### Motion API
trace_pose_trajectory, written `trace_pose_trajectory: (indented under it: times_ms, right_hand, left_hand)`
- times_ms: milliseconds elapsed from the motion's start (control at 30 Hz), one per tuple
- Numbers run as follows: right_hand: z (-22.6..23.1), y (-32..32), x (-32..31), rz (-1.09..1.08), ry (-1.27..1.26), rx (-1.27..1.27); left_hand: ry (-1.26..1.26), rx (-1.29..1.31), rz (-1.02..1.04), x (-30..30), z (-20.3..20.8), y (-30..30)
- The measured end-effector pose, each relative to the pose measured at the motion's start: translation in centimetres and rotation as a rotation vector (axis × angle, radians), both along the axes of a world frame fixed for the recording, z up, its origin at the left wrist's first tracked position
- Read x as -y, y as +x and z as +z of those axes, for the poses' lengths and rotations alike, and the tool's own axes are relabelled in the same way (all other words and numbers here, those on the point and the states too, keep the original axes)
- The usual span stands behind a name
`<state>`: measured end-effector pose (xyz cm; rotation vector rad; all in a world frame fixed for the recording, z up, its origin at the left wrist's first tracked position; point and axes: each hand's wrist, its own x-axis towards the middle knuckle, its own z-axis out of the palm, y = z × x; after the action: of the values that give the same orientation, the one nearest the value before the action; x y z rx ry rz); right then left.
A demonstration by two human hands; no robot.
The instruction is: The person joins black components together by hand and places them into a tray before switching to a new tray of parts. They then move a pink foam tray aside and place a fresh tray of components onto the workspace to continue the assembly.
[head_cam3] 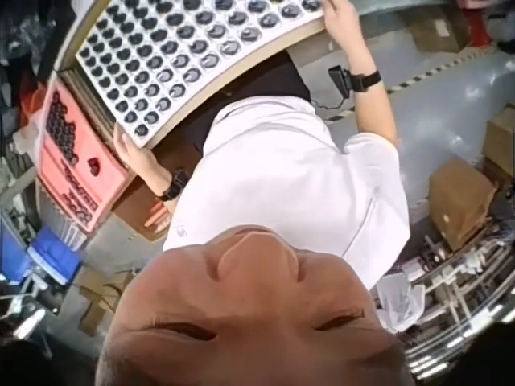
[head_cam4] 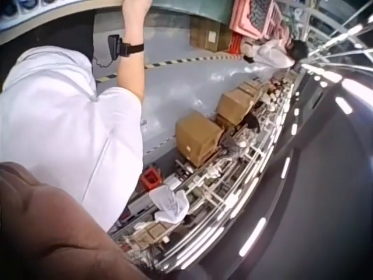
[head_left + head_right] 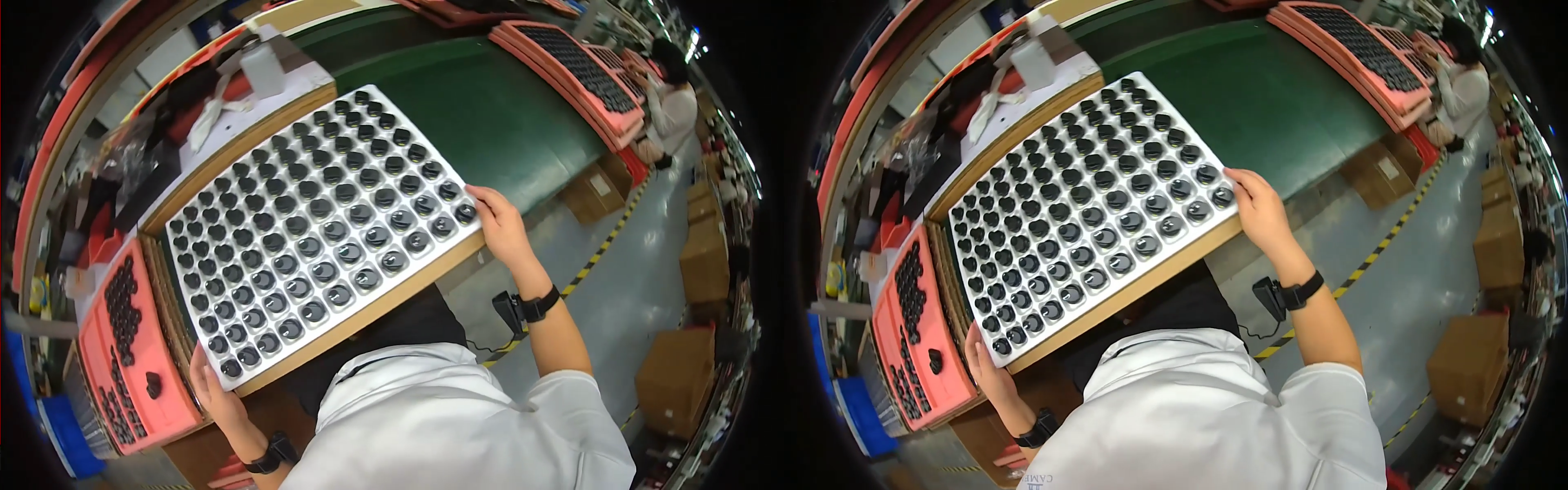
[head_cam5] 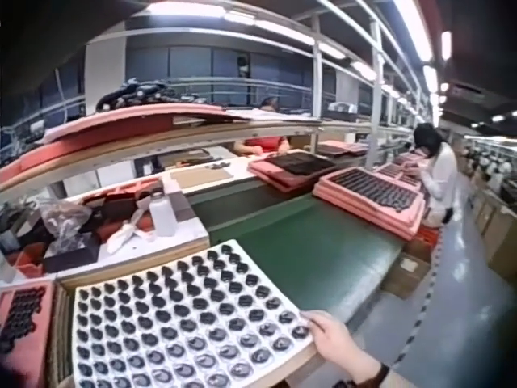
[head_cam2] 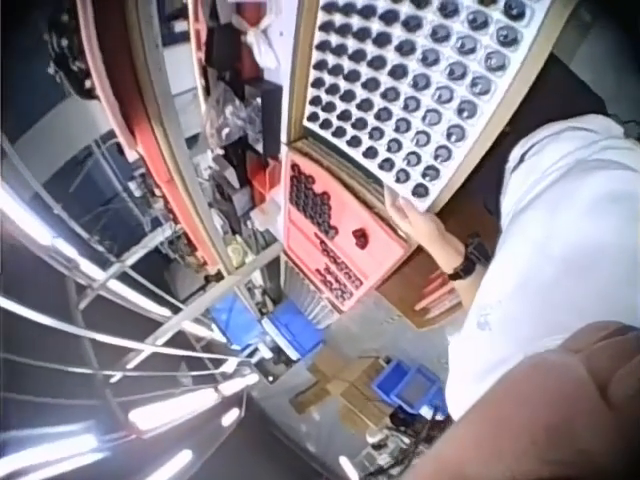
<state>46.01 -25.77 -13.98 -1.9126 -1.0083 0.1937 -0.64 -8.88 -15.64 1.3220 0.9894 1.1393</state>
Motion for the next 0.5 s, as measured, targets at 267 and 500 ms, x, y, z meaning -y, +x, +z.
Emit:
trace_pose_trajectory:
  times_ms: [267, 500]
  right_hand:
    - [0.6, 0.8, 1.9, -0.081, 0.04, 0.03]
    - [0.7, 1.2, 4.1, 0.073, 0.045, 0.303]
  left_hand:
    - [0.003, 0.08, -0.078, 0.9, 0.0, 0.0]
    - [0.139, -0.14, -0.044, 3.0, 1.1, 0.6]
